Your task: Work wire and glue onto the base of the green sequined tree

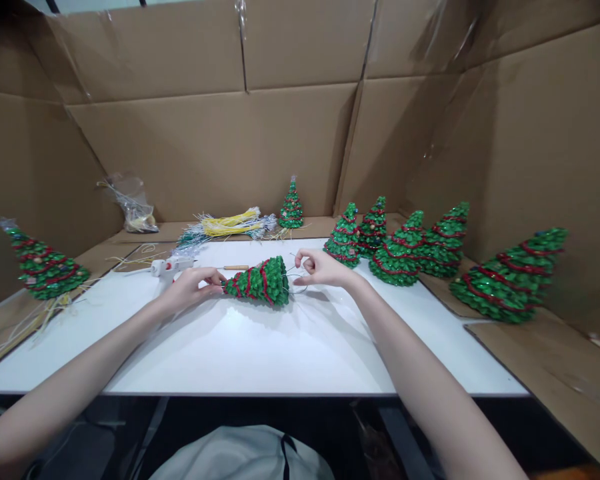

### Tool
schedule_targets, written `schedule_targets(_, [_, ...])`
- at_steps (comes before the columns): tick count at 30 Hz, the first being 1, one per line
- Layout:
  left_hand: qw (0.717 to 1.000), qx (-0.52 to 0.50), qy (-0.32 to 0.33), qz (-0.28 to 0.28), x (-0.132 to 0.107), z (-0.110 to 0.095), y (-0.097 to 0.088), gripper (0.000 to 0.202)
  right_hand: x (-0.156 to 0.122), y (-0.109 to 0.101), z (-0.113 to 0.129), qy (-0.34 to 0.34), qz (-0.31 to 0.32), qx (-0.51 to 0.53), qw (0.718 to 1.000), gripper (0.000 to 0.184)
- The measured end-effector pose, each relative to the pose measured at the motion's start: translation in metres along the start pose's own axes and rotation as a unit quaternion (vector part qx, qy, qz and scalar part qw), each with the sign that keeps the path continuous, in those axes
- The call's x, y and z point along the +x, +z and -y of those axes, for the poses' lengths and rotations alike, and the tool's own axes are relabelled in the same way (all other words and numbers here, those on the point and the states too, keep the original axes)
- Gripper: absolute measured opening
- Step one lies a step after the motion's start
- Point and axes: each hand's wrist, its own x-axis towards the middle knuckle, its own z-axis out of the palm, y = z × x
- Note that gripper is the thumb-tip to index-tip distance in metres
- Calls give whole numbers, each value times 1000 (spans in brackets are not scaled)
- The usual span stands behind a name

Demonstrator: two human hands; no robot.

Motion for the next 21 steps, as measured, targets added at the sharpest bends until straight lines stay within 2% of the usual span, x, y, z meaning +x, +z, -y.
schedule_targets(3, [1000,3,-1,0,0,0,0,12,1,-1,-3,-6,11,-34,999,29])
schedule_targets(6, [1000,7,0,1,0,0,0,11,1,-5,-7,2,17,-45,999,30])
schedule_targets(13, [1000,2,12,1,-1,2,-1,11,-4,-18,-9,28,-97,-69,993,18])
schedule_targets(16, [1000,3,10,2,-1,1,-1,11,-9,-25,-10,43,-122,-82,988,17])
schedule_targets(18, [1000,3,9,2,-1,0,-2,11,-11,-29,-13,49,-112,-84,989,18])
schedule_targets(21, [1000,1,8,4,-1,0,-2,10,-12,-33,-19,55,-59,-90,993,20])
